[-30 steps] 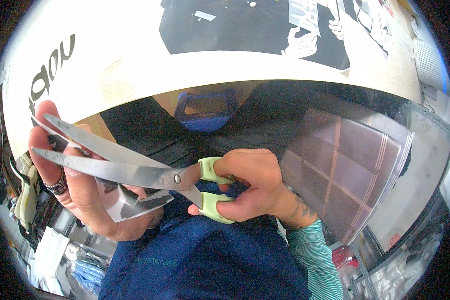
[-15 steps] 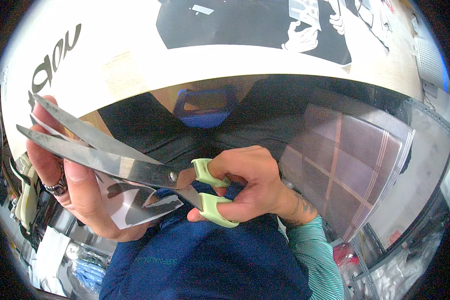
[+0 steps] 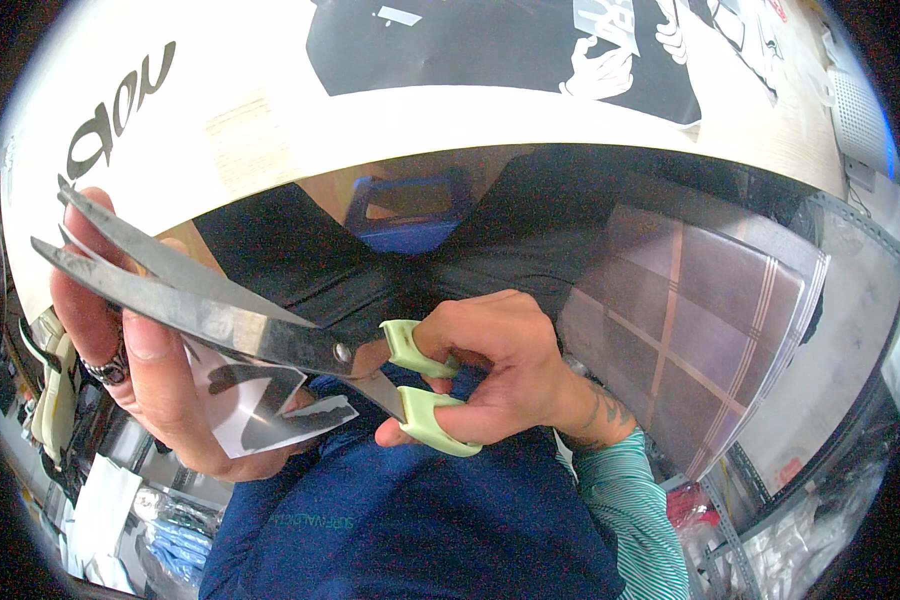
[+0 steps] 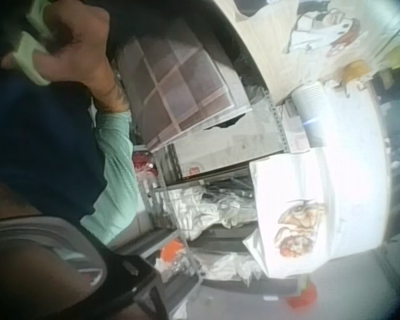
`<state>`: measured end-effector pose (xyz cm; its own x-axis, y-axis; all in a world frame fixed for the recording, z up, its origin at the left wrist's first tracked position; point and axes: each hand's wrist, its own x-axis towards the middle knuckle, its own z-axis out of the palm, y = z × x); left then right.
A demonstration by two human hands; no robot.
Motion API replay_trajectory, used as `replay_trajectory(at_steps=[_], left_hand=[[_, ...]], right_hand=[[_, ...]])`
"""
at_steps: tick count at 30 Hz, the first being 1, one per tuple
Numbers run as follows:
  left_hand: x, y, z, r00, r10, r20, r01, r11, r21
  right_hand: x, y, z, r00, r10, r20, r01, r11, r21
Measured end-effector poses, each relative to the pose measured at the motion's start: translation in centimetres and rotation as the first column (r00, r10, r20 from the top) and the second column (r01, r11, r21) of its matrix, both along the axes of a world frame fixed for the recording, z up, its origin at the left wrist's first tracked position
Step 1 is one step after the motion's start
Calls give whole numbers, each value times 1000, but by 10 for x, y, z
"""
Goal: The person uses green-handled scissors to cut out a black graphic sticker from a white backing sheet. They rotate the sheet and trim around the design, then peel away the excess backing to reveal the cutout.
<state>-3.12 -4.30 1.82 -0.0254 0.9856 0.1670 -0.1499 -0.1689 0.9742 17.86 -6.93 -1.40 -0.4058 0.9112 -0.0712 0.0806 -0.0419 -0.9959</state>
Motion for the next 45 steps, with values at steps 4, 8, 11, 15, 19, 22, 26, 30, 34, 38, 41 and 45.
replay_trajectory(at_steps=[4, 8, 11, 15, 19, 22, 26, 30, 34, 38, 41, 45], left_hand=[[1, 5, -1, 1000, -25, -17, 27, 996, 82], [0, 6, -2, 999, -42, 26, 41, 997, 70], [1, 4, 2, 999, -19, 35, 18, 999, 31], [12, -1, 6, 994, 107, 20, -106, 994, -30], [16, 2, 10, 994, 100, 50, -97, 993, -59], [-5, 9, -6, 985, -99, 139, 83, 990, 115], [8, 2, 1, 992, 31, 123, -35, 999, 27], [13, 1, 11, 990, 132, 56, -126, 988, -93], [31, 1, 13, 907, 397, 139, -363, 906, -220], [37, 9, 9, 850, 483, 212, -447, 873, -197], [19, 10, 6, 959, 270, 83, -259, 958, -126], [12, 13, 5, 985, 174, 14, -172, 979, -111]], right_hand=[[0, 0, 3, 1000, 22, 0, -22, 1000, -16], [1, 0, 2, 1000, 20, -11, -21, 999, -47], [1, 0, 3, 1000, 20, -13, -20, 999, -36], [1, 0, 4, 999, 29, -23, -30, 999, -23], [2, 0, 5, 1000, 30, -4, -30, 999, -11], [1, 0, 6, 999, 38, 9, -38, 999, -6], [1, -3, 2, 1000, 14, 0, -14, 1000, -2], [2, -2, 3, 1000, 5, 11, -5, 1000, 8], [1, -1, 1, 998, 12, 62, -15, 998, 55], [6, 5, 5, 992, -75, 105, 61, 989, 131], [13, -11, -1, 937, -346, -51, 328, 921, -211], [30, -2, 6, 947, -321, -3, 315, 933, -172]])
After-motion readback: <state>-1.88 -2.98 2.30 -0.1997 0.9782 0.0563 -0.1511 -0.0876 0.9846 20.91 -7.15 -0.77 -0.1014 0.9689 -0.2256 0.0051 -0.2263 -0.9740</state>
